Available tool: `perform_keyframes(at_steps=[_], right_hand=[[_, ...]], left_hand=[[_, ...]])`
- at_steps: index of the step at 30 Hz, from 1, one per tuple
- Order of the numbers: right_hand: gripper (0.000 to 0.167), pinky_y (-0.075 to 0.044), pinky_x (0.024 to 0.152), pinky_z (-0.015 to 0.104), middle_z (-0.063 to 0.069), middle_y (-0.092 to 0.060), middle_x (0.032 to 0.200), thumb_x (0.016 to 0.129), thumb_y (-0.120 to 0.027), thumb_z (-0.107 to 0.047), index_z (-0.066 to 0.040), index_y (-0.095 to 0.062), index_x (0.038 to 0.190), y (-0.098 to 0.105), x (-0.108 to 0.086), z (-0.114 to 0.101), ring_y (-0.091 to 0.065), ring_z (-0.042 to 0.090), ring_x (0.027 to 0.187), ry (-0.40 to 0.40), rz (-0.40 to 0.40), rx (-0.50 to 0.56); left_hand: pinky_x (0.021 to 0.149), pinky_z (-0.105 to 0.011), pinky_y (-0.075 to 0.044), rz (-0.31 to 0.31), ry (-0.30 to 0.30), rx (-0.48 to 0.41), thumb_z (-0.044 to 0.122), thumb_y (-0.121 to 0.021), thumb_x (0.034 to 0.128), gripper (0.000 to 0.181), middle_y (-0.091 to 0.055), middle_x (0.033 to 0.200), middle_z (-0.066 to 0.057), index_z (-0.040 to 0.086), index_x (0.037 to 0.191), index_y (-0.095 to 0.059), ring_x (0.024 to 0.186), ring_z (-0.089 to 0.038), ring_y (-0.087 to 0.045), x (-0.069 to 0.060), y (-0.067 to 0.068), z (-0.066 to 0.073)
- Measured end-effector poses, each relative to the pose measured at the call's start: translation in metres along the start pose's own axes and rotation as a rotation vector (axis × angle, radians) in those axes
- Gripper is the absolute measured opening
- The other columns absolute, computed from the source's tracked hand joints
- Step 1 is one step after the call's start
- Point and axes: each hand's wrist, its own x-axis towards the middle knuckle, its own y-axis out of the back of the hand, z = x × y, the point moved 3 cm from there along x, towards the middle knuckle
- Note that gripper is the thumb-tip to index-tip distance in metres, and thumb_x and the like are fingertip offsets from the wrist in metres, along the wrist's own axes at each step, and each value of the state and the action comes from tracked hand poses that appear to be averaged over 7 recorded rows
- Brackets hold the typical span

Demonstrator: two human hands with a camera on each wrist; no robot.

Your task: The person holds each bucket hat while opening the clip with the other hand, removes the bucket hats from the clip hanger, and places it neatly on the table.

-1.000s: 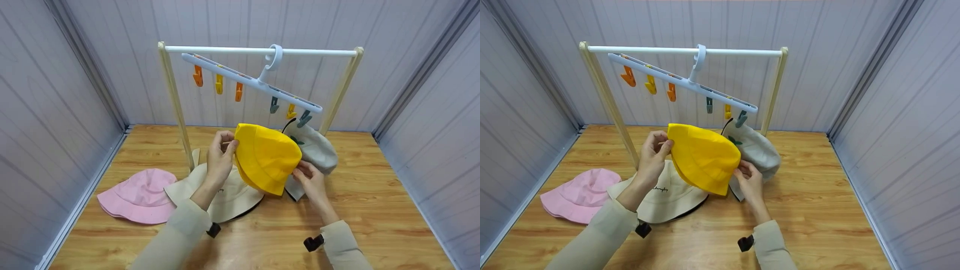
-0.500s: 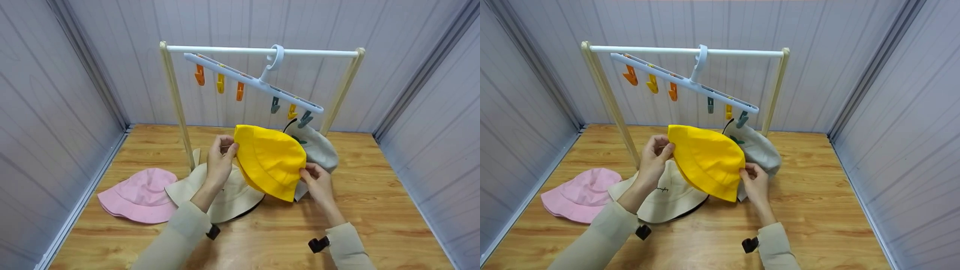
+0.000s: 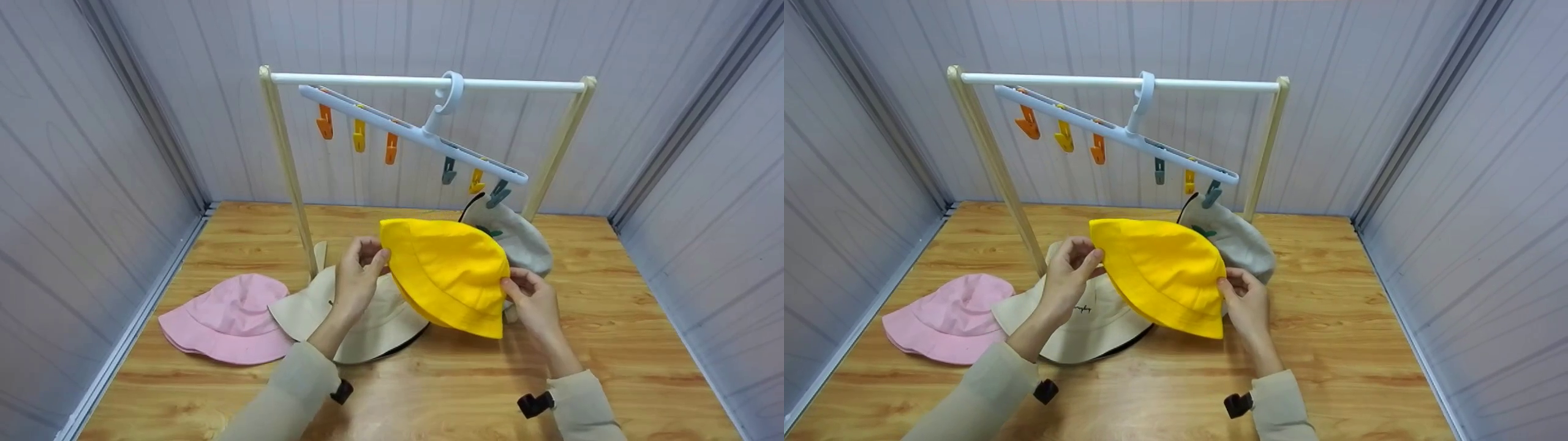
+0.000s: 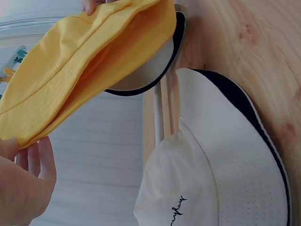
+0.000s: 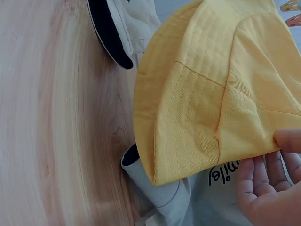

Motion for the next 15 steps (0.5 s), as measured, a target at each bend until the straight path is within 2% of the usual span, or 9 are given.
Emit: perform_keyframes(at_steps=[4, 9, 15], right_hand=[[0.035, -0.056, 0.089, 0.019, 0.013, -0.067, 0.124, 0.105, -0.069, -0.017, 0.004, -0.065, 0.133, 0.005, -0.002, -0.003, -0.064, 0.01, 0.102, 0.011, 0.0, -0.033], [0.037, -0.053, 0.089, 0.016, 0.015, -0.067, 0.128, 0.106, -0.068, -0.02, 0.003, -0.065, 0.134, 0.011, -0.006, -0.006, -0.062, 0.011, 0.105, 0.021, -0.019, -0.111], [0.036, -0.054, 0.089, 0.021, 0.013, -0.068, 0.125, 0.106, -0.068, -0.024, 0.001, -0.066, 0.133, 0.019, -0.008, -0.008, -0.063, 0.014, 0.105, 0.026, -0.042, -0.19]], left_hand=[[0.09, -0.048, -0.063, -0.014, 0.007, 0.004, 0.012, -0.069, 0.1039, 0.019, -0.065, 0.112, -0.014, 0.004, 0.12, -0.062, 0.099, -0.026, -0.068, -0.004, 0.003, -0.004], [0.086, -0.039, -0.065, -0.031, 0.039, 0.04, 0.012, -0.068, 0.1048, 0.018, -0.065, 0.111, -0.014, 0.003, 0.12, -0.062, 0.098, -0.025, -0.07, -0.008, 0.005, -0.009], [0.085, -0.035, -0.065, -0.062, 0.109, 0.042, 0.009, -0.067, 0.1053, 0.018, -0.065, 0.111, -0.015, 0.001, 0.12, -0.06, 0.097, -0.024, -0.073, -0.014, 0.005, -0.017]])
